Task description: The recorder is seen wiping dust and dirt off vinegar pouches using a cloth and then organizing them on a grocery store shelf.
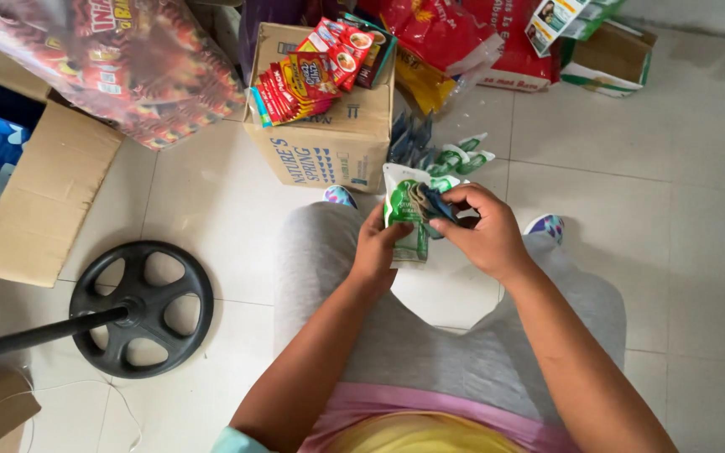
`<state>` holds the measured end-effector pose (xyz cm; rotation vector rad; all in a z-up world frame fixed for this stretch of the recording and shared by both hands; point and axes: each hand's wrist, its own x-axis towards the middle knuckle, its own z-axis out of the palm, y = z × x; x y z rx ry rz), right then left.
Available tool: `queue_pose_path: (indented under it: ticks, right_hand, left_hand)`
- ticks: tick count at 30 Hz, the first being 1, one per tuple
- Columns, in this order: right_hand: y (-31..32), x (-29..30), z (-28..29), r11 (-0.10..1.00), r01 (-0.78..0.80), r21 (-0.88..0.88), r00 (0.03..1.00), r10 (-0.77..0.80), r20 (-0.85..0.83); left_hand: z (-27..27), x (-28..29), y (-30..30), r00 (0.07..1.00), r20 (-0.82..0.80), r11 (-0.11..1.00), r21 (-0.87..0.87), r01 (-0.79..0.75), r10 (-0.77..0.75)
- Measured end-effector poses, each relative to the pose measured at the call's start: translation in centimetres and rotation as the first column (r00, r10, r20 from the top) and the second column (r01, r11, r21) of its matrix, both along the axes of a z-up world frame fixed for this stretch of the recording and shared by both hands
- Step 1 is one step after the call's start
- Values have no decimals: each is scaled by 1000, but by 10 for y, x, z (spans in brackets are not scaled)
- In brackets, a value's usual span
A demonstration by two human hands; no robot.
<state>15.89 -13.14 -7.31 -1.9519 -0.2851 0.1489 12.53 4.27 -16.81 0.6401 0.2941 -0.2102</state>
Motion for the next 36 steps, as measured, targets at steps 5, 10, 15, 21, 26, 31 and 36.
queue_pose_path:
  ticks: [5, 10, 15, 21, 26, 31, 36]
  right_hand:
    - [26, 71, -51, 999, 41, 24, 998, -40, -46]
    - [77, 146, -97, 986, 149, -79, 962, -126, 241]
    - [100, 169, -143, 877, 16, -480, 874, 221, 433]
    - [65, 140, -109, 915, 7, -403, 867, 196, 459]
    - [-17, 68, -108, 986, 127, 104, 991, -122, -57]
    - [-47, -23, -58, 950, 261, 170, 905, -180, -385]
    - [-63, -50, -39, 848, 454, 273, 798, -251, -548]
  left_hand:
    - [-5, 7, 20, 980, -184, 998, 7, -69, 69]
    - [-11, 8, 21, 889, -444, 988, 147, -53, 113]
    - [-11, 10, 16, 902, -424, 996, 76, -54, 81]
    - [2, 13, 14, 962, -271, 998, -55, 10, -25]
    - [7, 11, -3, 985, -151, 992, -103, 68, -83]
    - [6, 5, -43, 976, 25, 975, -53, 216, -215]
    - [10, -8, -75, 935, 25, 935, -17, 354, -354]
